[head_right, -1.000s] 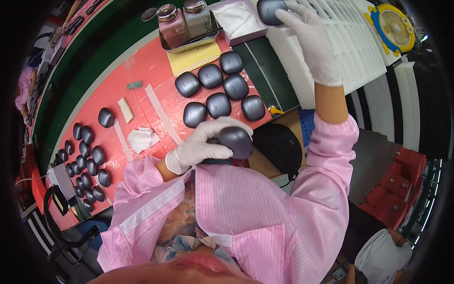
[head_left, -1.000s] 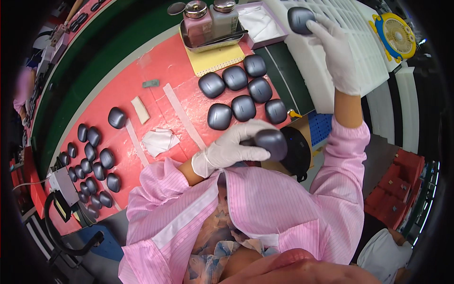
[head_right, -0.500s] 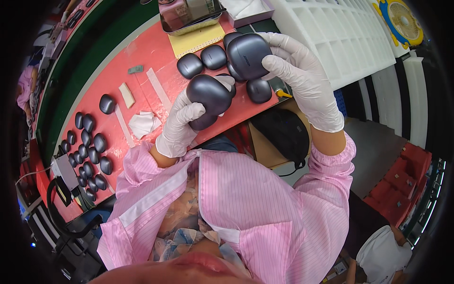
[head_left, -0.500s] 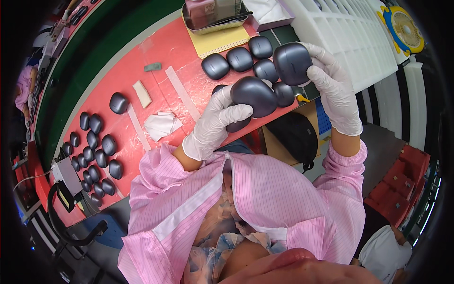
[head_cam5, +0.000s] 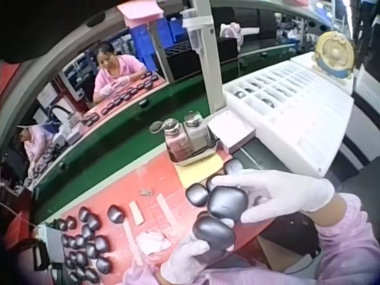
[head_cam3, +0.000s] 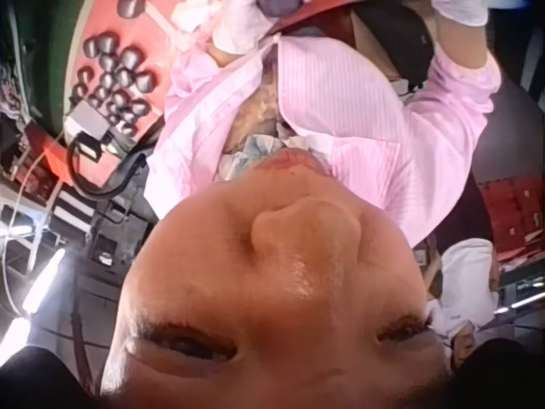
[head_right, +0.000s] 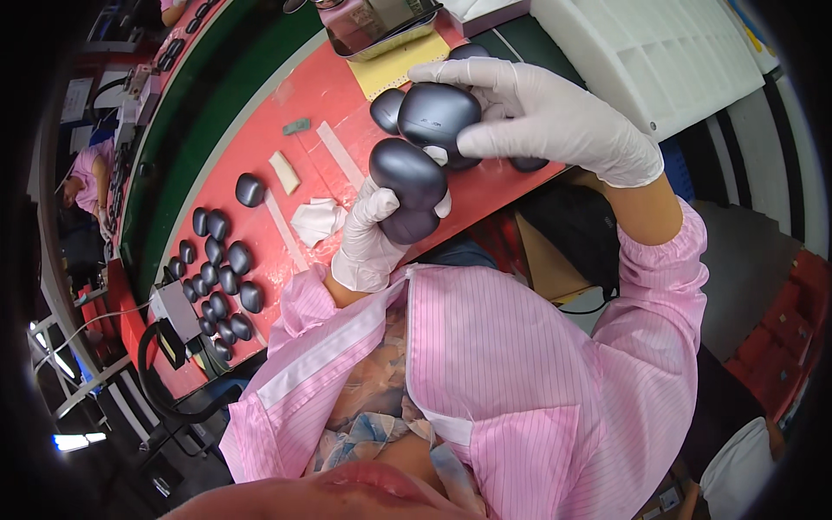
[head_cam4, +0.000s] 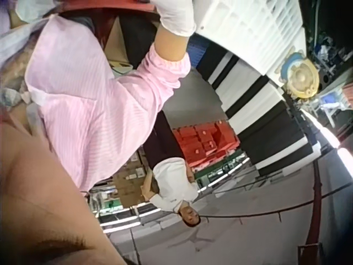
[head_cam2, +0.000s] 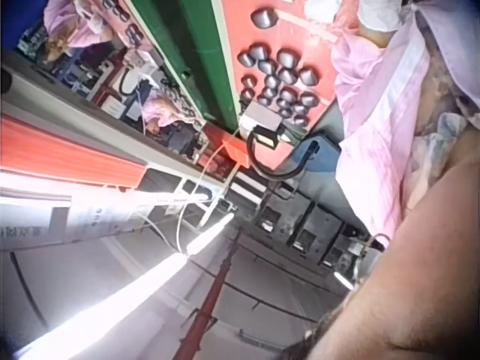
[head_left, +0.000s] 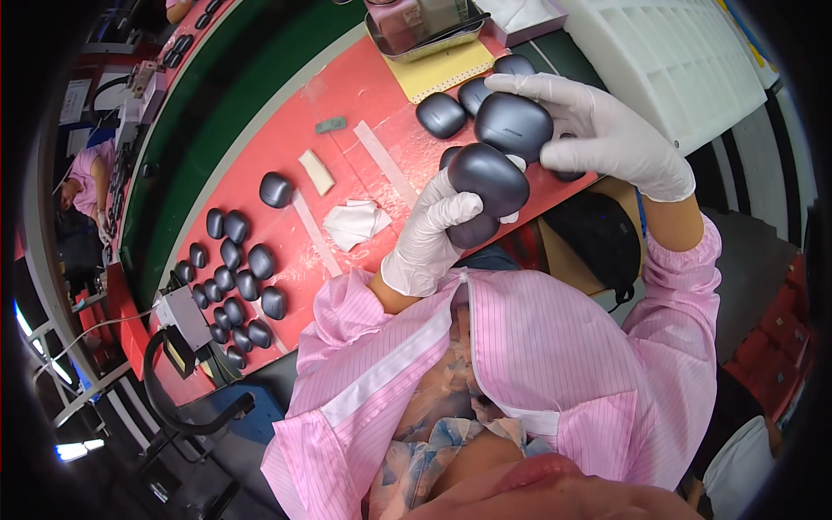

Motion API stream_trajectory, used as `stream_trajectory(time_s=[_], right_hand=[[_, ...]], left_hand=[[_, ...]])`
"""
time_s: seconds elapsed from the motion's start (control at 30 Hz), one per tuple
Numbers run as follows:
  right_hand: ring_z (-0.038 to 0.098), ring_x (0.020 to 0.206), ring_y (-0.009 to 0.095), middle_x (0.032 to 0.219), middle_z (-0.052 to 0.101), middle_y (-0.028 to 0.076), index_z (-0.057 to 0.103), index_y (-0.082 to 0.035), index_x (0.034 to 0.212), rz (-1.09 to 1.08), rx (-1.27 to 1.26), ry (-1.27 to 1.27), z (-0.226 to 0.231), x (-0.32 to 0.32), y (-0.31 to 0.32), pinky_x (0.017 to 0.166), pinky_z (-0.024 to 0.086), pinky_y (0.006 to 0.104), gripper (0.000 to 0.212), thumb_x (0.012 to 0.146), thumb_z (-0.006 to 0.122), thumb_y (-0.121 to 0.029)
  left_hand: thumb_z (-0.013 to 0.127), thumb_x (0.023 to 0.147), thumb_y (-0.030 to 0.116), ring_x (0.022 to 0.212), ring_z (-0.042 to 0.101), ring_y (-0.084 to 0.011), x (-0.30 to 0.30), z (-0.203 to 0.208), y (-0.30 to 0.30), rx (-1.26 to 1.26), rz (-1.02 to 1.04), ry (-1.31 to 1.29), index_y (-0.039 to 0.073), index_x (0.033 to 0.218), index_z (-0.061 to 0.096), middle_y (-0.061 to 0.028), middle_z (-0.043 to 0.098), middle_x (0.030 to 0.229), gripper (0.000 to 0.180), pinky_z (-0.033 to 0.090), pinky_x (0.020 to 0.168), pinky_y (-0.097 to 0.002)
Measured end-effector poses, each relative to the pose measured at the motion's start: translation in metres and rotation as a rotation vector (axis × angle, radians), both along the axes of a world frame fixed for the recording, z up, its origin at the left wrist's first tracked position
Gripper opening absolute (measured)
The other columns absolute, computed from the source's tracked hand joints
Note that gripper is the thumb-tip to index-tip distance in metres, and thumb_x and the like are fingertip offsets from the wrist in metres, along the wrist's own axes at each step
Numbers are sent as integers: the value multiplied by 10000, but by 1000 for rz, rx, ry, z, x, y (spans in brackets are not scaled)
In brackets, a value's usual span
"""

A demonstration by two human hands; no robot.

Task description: Inspecting and sorting dome-shaped electronic components into white plastic trays on an assembly line.

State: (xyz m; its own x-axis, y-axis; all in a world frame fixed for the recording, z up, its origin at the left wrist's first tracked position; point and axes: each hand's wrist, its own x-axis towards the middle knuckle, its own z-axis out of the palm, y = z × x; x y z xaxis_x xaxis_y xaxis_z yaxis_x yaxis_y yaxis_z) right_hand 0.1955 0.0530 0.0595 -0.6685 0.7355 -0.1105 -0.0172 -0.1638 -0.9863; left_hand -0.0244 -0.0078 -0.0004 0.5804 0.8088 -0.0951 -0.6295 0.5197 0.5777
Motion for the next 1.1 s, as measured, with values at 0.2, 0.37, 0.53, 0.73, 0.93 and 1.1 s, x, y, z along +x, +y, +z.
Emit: stream_trajectory(time_s=[0.2, 0.37, 0.53, 0.73, 0.93, 1.1], right_hand=[[511, 1143, 187, 1279, 481, 88, 437, -40, 1342, -65, 180, -151, 6, -8, -8, 969, 427, 311, 674, 711, 669, 6], [530, 1053, 300, 1144, 544, 147, 492, -56, 1288, -223, 944, -427, -4, -26, -24, 917, 422, 332, 613, 719, 716, -92], [642, 820, 258, 933, 663, 130, 608, -14, 1124, -659, 687, -455, 45, 17, 26, 787, 491, 322, 358, 792, 617, -148], [651, 843, 344, 918, 669, 200, 657, -14, 1000, -790, 970, -1407, -39, 164, 205, 782, 499, 387, 272, 819, 556, -191], [634, 901, 352, 950, 655, 211, 669, -31, 935, -657, 803, -1695, -46, 125, 229, 789, 491, 428, 270, 817, 552, -243], [649, 866, 312, 887, 656, 216, 658, -3, 946, -741, 844, -1655, -17, 102, 192, 747, 500, 381, 333, 799, 610, -298]], left_hand=[[678, 732, 325, 821, 576, -249, -3, 7, -8, -2, 63, 162, -39, 1235, 491, -142, 592, 1056, 649, 472, 752, -344], [626, 783, 373, 821, 498, -242, -7, -3, -4, 1, 24, -6, 18, 1285, 474, -156, 572, 983, 633, 410, 790, -371], [662, 782, 379, 791, 532, -218, -10, -6, 9, -48, 89, -170, -31, 1270, 445, -117, 570, 970, 674, 440, 761, -355], [658, 801, 371, 812, 515, -222, 4, -14, 27, -68, 86, -356, -14, 1309, 427, -63, 543, 1148, 679, 448, 761, -381], [629, 814, 406, 815, 508, -219, -4, -27, 29, -55, 117, -364, 10, 1309, 442, -78, 558, 1014, 661, 441, 777, -374], [631, 819, 419, 785, 490, -200, -7, -17, 31, -30, 151, -304, 57, 1254, 514, -55, 571, 972, 578, 411, 731, -349]])
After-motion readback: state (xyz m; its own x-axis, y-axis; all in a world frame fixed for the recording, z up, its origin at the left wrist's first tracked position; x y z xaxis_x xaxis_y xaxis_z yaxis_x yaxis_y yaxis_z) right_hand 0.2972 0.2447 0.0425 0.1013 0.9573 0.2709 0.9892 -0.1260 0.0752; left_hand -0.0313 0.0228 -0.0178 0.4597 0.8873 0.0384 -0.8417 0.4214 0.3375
